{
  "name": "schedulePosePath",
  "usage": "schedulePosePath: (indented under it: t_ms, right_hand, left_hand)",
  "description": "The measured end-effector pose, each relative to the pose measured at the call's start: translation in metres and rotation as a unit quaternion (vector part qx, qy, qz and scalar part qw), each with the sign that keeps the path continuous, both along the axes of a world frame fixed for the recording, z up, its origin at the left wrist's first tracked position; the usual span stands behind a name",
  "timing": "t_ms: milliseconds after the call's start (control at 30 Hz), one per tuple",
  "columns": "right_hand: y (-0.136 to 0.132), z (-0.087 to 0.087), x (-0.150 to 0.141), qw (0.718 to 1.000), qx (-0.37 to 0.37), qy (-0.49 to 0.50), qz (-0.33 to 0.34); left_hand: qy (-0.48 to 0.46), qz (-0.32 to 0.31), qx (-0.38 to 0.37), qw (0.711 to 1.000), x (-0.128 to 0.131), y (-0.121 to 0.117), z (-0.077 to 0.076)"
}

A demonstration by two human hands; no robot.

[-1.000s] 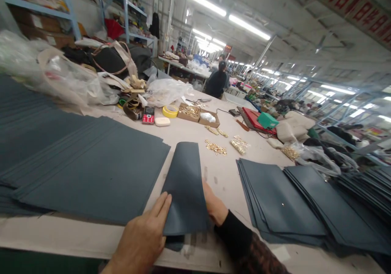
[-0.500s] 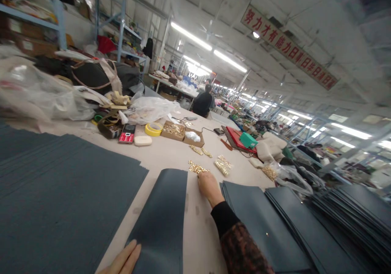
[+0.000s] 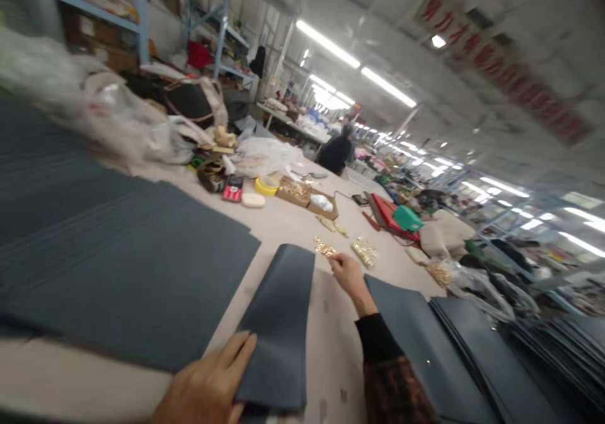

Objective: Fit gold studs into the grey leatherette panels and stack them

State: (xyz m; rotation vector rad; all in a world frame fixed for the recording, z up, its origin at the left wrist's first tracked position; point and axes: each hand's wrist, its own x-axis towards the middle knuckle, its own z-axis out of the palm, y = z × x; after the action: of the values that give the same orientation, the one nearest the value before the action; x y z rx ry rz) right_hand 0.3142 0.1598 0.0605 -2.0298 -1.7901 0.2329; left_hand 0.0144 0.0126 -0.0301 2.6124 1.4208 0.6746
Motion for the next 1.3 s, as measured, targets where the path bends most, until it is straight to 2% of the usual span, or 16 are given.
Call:
schedulePosePath:
  t_ms: [100,200,233,300,433,600,867,967,1133,1200,1300]
  right_hand:
    - [-0.028,0.000,-0.032,0.986,-0.035,0.137,0.086]
    - [-0.058,-0.002,-0.077,0.938,-0.130,0.260,0.187]
    - [-0.067,-0.002,-0.091,0.926,-0.162,0.263,0.218]
    - [-0.079,-0.002,-0.114,0.918,-0.195,0.213,0.270]
    - [-0.081,0.002,-0.135,0.924,-0.179,0.097,0.325]
    - [-0.076,0.010,-0.142,0.922,-0.210,0.053,0.320]
    - [-0.061,0.009,-0.151,0.911,-0.304,0.021,0.278]
    - [-0.054,0.016,-0.155,0.894,-0.360,0.006,0.265]
    - [-0.043,0.028,-0.164,0.871,-0.434,-0.010,0.227]
    - [-0.043,0.027,-0.162,0.876,-0.419,-0.026,0.239]
    - [-0.053,0.018,-0.149,0.914,-0.325,-0.033,0.240]
  left_hand:
    - [0.027,-0.006,-0.097,0.995,0.002,-0.002,0.033]
    - [0.027,-0.015,-0.137,0.990,0.002,0.001,0.047]
    - [0.027,-0.017,-0.140,0.990,0.002,0.000,0.048]
    - [0.030,-0.021,-0.140,0.989,0.001,-0.001,0.049]
    - [0.028,-0.032,-0.133,0.990,0.000,-0.004,0.048]
    - [0.025,-0.031,-0.130,0.991,0.000,-0.003,0.048]
    - [0.020,-0.029,-0.120,0.992,-0.001,-0.003,0.045]
    - [0.016,-0.021,-0.082,0.996,-0.001,-0.003,0.040]
    - [0.014,-0.020,0.025,0.999,-0.001,-0.002,0.031]
    - [0.010,-0.019,0.048,0.999,-0.002,-0.001,0.028]
    - [-0.002,-0.024,0.075,0.997,-0.004,0.000,0.022]
